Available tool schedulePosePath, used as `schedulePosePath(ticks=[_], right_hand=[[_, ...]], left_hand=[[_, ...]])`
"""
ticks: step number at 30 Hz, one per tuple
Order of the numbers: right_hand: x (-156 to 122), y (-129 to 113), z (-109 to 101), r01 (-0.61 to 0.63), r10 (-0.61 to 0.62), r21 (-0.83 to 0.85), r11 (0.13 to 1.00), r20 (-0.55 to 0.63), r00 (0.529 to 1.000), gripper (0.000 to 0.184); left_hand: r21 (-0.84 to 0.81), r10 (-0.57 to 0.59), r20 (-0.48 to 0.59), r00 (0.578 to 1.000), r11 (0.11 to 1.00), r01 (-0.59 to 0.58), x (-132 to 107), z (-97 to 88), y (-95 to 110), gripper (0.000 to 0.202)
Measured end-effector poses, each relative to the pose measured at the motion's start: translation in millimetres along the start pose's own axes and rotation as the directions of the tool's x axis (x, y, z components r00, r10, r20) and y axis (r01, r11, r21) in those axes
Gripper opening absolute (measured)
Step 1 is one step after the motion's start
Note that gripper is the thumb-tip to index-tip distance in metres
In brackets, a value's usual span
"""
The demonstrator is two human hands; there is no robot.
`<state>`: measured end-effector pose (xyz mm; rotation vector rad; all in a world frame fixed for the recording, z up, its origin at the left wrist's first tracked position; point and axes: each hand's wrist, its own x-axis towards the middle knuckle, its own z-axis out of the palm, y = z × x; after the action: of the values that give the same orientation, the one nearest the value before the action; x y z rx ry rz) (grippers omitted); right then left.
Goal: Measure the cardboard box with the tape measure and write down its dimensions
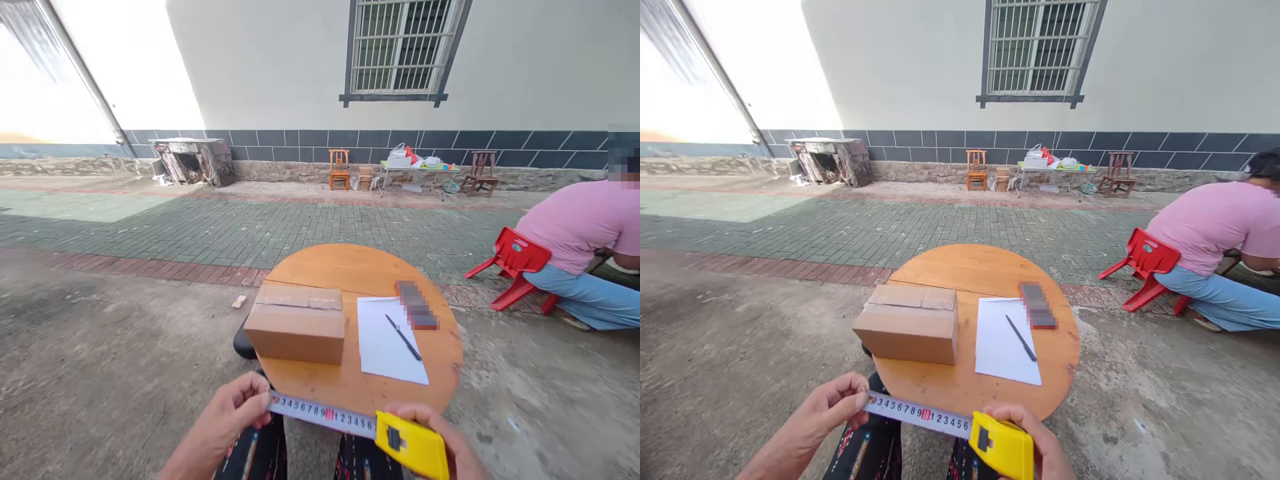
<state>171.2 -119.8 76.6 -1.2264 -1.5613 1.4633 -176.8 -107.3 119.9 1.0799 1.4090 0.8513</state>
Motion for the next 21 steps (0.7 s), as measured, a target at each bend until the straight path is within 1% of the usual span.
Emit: schedulePosePath(ticks=[2,3,6,8,10,12,15,17,19,21], right_hand=[[13,-7,-1,0.078,-0.079,-0.014,0.997,-0.012,0.997,0.056],[19,-13,0,0.096,-0.096,-0.025,0.995,-0.029,0.995,0.057],[41,-38,2,0.095,-0.103,-0.092,0.991,-0.090,0.991,0.059],[57,-55,1,0.107,-0.122,-0.164,0.981,-0.084,0.989,0.057],[75,-68,-1,0.146,-0.162,-0.224,0.964,-0.053,0.985,0.054],[94,-79,-4,0.184,-0.196,-0.246,0.952,-0.027,0.980,0.052],[119,-92,-6,0.194,-0.213,-0.221,0.956,-0.066,0.975,0.050],[134,-97,-8,0.187,-0.210,-0.216,0.958,-0.087,0.974,0.049],[147,-99,-13,0.178,-0.202,-0.239,0.955,-0.079,0.976,0.047],[159,-97,-20,0.172,-0.193,-0.254,0.952,-0.059,0.979,0.046]], left_hand=[[-0.003,0.066,-0.043,0.997,0.998,-0.066,4,-8.6,13,0.040],[-0.013,0.101,-0.069,0.993,0.995,-0.102,8,-12.7,18,0.039],[-0.072,0.179,-0.136,0.974,0.979,-0.190,22,-25.2,30,0.038],[-0.097,0.204,-0.149,0.968,0.971,-0.219,33,-35.1,37,0.037],[-0.091,0.228,-0.157,0.961,0.966,-0.244,44,-47.4,45,0.035],[-0.076,0.253,-0.186,0.949,0.960,-0.271,56,-61.5,50,0.034],[-0.048,0.266,-0.236,0.935,0.957,-0.285,76,-81.6,54,0.036],[-0.019,0.261,-0.252,0.932,0.961,-0.275,89,-90.0,54,0.037],[0.020,0.259,-0.256,0.931,0.965,-0.263,101,-92.4,53,0.036],[0.062,0.262,-0.255,0.931,0.965,-0.255,111,-89.8,53,0.035]])
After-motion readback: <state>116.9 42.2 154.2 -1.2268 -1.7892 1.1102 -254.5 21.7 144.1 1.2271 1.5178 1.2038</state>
